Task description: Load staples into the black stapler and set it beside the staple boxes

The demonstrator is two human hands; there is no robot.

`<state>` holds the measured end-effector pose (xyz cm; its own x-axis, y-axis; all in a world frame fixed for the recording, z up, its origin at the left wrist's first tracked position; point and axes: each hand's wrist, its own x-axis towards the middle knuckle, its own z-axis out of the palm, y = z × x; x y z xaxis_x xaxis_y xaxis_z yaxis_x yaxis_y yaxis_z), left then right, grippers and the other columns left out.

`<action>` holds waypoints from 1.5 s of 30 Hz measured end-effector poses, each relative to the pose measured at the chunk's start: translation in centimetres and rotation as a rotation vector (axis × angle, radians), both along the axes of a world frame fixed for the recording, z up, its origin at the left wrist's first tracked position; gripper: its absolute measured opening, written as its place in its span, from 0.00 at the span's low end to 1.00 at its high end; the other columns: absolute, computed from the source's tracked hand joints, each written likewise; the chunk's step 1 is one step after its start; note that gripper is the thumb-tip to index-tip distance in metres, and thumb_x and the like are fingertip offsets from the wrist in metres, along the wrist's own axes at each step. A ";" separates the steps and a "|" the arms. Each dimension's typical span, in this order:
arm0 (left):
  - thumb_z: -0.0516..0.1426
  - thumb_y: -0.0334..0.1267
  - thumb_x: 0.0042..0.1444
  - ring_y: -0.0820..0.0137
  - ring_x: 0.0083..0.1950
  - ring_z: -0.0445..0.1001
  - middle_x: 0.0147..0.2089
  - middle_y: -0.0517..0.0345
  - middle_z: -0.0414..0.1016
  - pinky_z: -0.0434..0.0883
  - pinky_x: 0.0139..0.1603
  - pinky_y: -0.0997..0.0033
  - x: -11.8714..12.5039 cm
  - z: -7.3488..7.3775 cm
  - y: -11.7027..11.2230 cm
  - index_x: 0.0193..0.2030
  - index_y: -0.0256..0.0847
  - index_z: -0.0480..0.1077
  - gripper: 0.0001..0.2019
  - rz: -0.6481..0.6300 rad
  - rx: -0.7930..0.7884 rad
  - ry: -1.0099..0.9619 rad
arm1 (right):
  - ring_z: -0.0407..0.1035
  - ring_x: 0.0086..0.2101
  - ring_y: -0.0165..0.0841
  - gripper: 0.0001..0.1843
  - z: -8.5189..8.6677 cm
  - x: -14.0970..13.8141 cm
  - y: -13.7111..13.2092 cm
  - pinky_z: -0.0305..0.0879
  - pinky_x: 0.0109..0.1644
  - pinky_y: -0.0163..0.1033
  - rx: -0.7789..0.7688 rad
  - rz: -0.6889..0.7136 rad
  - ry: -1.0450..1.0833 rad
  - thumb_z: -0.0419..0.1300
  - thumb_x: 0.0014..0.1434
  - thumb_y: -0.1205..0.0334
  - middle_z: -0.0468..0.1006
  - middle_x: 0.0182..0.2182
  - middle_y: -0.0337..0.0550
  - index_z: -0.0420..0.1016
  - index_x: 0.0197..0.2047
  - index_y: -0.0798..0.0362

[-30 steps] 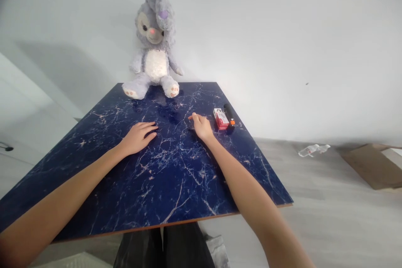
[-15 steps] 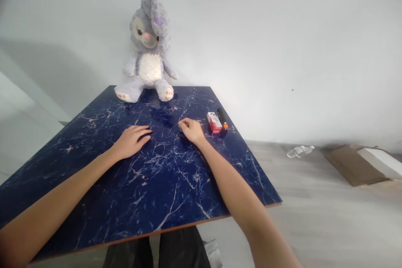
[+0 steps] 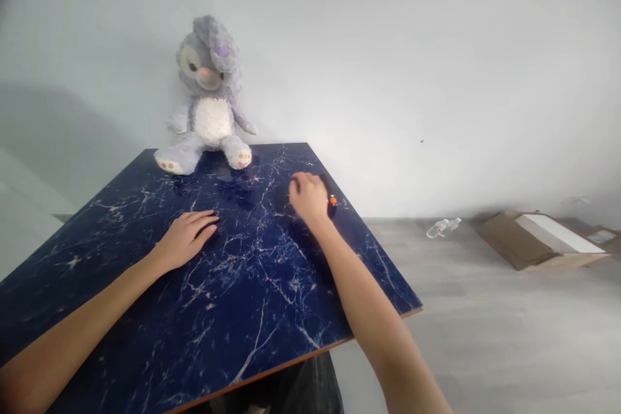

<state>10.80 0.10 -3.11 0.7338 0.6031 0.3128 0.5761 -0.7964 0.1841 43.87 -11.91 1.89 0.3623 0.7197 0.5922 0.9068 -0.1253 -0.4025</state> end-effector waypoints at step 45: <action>0.46 0.48 0.71 0.52 0.64 0.69 0.63 0.46 0.74 0.64 0.65 0.47 0.0 0.6 -1.0 0.62 0.40 0.72 0.23 0.029 -0.007 -0.103 | 0.74 0.49 0.45 0.27 -1.0 7.4 -0.4 0.65 0.46 0.40 -0.460 -0.265 0.416 0.50 0.64 0.45 0.81 0.50 0.57 0.80 0.48 0.56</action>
<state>10.75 -0.86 -2.47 0.6801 0.6260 0.3815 0.5766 -0.7782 0.2490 51.26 -12.36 0.87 0.6929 0.7207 0.0193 0.6027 -0.5644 -0.5641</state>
